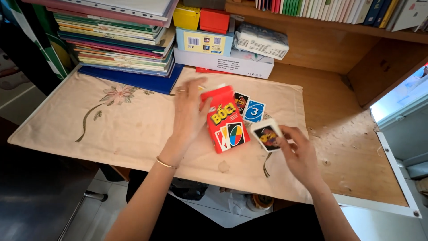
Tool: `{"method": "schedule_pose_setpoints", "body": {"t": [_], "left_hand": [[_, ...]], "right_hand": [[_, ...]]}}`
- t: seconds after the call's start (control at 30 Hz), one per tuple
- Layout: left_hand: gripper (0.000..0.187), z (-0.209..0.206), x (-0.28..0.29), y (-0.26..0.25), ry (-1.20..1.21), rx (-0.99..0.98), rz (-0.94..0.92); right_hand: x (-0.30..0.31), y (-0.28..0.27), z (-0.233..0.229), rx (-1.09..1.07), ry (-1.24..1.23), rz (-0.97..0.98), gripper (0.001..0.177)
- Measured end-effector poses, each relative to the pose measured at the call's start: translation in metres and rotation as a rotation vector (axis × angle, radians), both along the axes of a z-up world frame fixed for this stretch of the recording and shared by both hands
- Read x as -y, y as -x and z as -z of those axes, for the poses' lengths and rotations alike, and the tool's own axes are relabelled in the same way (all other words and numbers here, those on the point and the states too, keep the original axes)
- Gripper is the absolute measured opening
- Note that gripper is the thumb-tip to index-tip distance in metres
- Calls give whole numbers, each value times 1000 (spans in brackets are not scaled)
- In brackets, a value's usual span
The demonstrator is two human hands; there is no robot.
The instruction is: Organize and pack a deck of cards into their box on a desk.
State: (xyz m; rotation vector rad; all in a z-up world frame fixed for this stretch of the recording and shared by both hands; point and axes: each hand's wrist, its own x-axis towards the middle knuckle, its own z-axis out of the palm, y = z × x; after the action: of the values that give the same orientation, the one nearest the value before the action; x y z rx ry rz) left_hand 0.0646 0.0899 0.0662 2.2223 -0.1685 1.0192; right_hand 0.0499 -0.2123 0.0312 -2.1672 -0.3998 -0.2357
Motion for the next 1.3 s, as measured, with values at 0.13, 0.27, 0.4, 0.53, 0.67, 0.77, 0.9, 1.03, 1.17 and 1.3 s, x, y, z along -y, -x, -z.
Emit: {"method": "schedule_pose_setpoints", "body": {"t": [0.13,0.27,0.4,0.53,0.67,0.77,0.9,1.03,1.17,1.3], "left_hand": [[40,18,35,7,-45,159,18],[40,53,94,-20,-32,-85,246],[69,57,141,-62,-382,-278,33],[80,80,157,-95,-548,-469,-141],[55,82,152,-97,-633,-484,-137],[47,64,142,-85,-412,-395,45],[34,63,149,-70,415,-292,476],[29,80,152,-75,1043,-468,872],[30,86,155,-72,1153,-461,949],[33,85,153,-68,1143,-501,1056]], "right_hand": [[15,-27,28,-81,-247,-9,34],[32,-62,37,-273,-951,3,25],[47,-79,34,-297,-1246,-12,19],[51,-76,39,-325,-1304,20,24],[55,-75,48,-349,-1347,35,21],[51,-75,44,-367,-1365,55,19],[46,-68,41,-420,-1370,62,17],[46,-73,48,-435,-1358,8,18],[45,-71,48,-455,-1336,36,18],[37,-65,37,-454,-1315,-29,20]]}}
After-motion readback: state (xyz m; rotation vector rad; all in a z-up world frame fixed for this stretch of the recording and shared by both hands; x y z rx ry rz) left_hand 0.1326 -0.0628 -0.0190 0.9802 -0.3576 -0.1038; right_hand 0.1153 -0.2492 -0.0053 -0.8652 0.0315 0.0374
